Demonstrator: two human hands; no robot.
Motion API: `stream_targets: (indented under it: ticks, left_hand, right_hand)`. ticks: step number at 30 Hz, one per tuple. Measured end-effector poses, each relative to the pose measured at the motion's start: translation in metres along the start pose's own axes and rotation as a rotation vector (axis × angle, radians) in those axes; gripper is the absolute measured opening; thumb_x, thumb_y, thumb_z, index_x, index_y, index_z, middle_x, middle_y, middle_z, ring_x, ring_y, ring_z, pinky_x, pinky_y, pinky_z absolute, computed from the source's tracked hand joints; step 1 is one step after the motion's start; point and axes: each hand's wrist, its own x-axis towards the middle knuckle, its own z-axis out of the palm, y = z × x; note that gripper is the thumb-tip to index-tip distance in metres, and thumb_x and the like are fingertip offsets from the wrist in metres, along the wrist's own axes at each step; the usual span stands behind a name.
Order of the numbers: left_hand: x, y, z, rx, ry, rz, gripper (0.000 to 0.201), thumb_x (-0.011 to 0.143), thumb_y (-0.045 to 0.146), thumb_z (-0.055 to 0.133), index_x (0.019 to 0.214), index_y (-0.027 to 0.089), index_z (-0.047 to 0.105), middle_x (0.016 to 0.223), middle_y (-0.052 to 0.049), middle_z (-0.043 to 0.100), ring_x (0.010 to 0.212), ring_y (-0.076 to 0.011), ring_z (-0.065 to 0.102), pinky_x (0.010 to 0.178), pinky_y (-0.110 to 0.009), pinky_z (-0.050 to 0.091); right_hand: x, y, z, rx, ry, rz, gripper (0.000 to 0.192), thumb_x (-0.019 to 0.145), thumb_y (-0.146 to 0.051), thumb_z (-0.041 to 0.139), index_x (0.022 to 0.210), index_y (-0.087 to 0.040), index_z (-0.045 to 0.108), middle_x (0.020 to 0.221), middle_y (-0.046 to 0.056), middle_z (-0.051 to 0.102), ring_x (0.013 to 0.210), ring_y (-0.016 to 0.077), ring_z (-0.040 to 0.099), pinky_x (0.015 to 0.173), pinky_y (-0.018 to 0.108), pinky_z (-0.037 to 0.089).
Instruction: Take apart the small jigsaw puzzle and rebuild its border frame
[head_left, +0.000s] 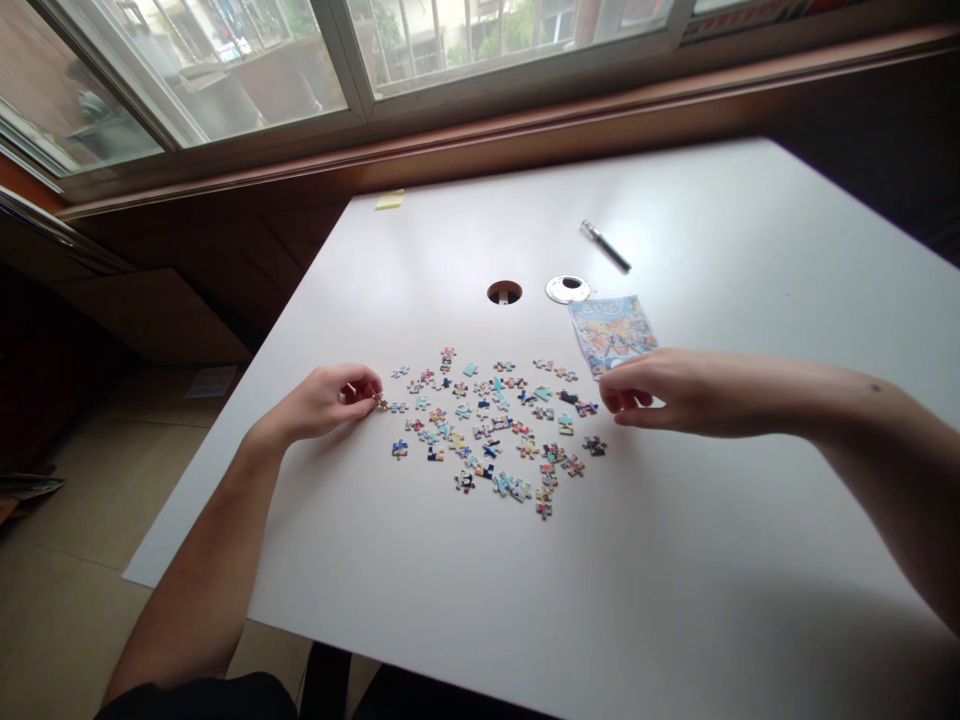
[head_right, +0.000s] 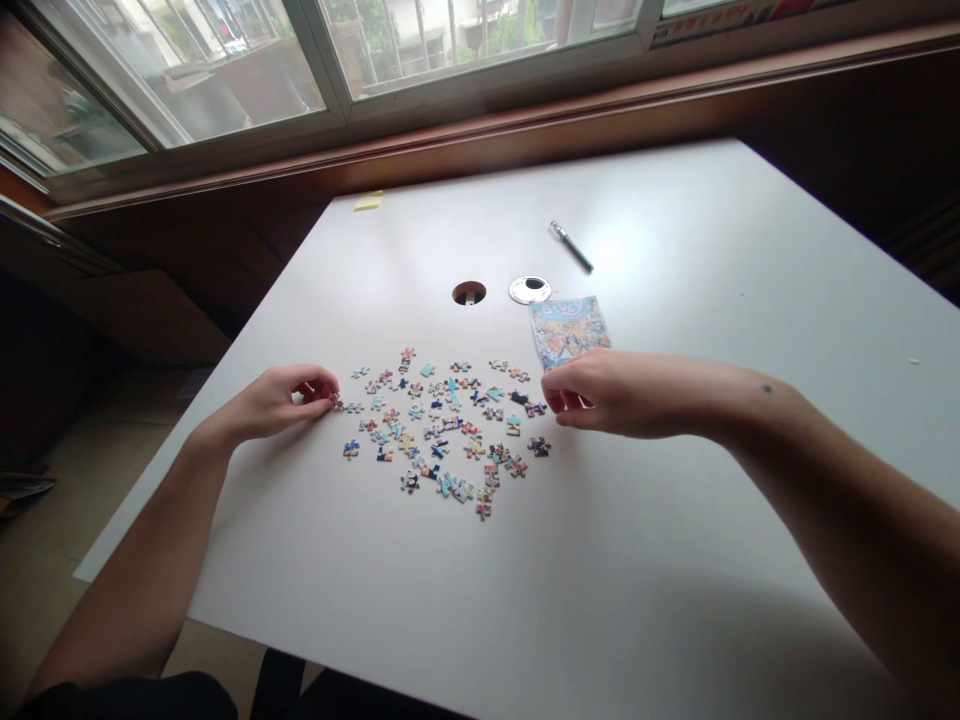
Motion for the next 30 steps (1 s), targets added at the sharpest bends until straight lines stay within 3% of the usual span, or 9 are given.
stream_targets:
  ticks: [6,12,16,22,30]
  left_hand:
    - [0.0,-0.004,0.002,0.025,0.081,-0.004,0.016,0.086,0.033,0.062,0.094,0.019,0.067,0.085,-0.002,0.068,0.072,-0.013,0.06,0.066,-0.024,0.049]
    - [0.004,-0.006,0.008,0.075,0.184,0.034,0.019,0.087,0.036,0.063,0.094,0.02,0.071,0.095,-0.004,0.068,0.073,-0.0133,0.061,0.068,-0.026,0.05]
    - [0.001,-0.007,0.002,0.1,0.226,0.018,0.025,0.089,0.04,0.062,0.102,0.021,0.072,0.105,-0.005,0.068,0.078,-0.014,0.064,0.072,-0.027,0.052]
    - [-0.013,-0.006,-0.015,0.149,0.027,-0.025,0.025,0.081,0.045,0.071,0.086,0.021,0.073,0.088,-0.003,0.071,0.074,-0.015,0.065,0.069,-0.025,0.052]
    - [-0.018,-0.005,-0.016,0.183,-0.051,-0.053,0.024,0.086,0.044,0.064,0.081,0.024,0.076,0.079,0.0,0.074,0.072,-0.0156,0.066,0.063,-0.023,0.048]
  right_hand:
    - [0.0,-0.003,-0.001,0.022,-0.011,0.011,0.026,0.094,-0.045,0.046,0.086,-0.022,0.058,0.087,0.005,0.062,0.076,0.0197,0.054,0.068,0.033,0.039]
    - [0.001,-0.003,-0.001,0.03,-0.021,0.026,0.027,0.094,-0.045,0.046,0.088,-0.022,0.058,0.088,0.005,0.063,0.077,0.02,0.055,0.068,0.033,0.039]
    - [0.002,-0.001,0.001,0.03,-0.027,0.042,0.027,0.093,-0.046,0.046,0.087,-0.023,0.058,0.087,0.005,0.064,0.075,0.02,0.055,0.067,0.033,0.038]
    - [0.003,-0.002,0.001,0.057,-0.025,0.045,0.028,0.091,-0.048,0.049,0.086,-0.023,0.058,0.086,0.006,0.064,0.075,0.0209,0.055,0.065,0.033,0.037]
    - [0.003,-0.006,-0.001,0.043,-0.042,0.037,0.029,0.094,-0.048,0.044,0.086,-0.022,0.057,0.086,0.006,0.063,0.075,0.0205,0.055,0.066,0.034,0.039]
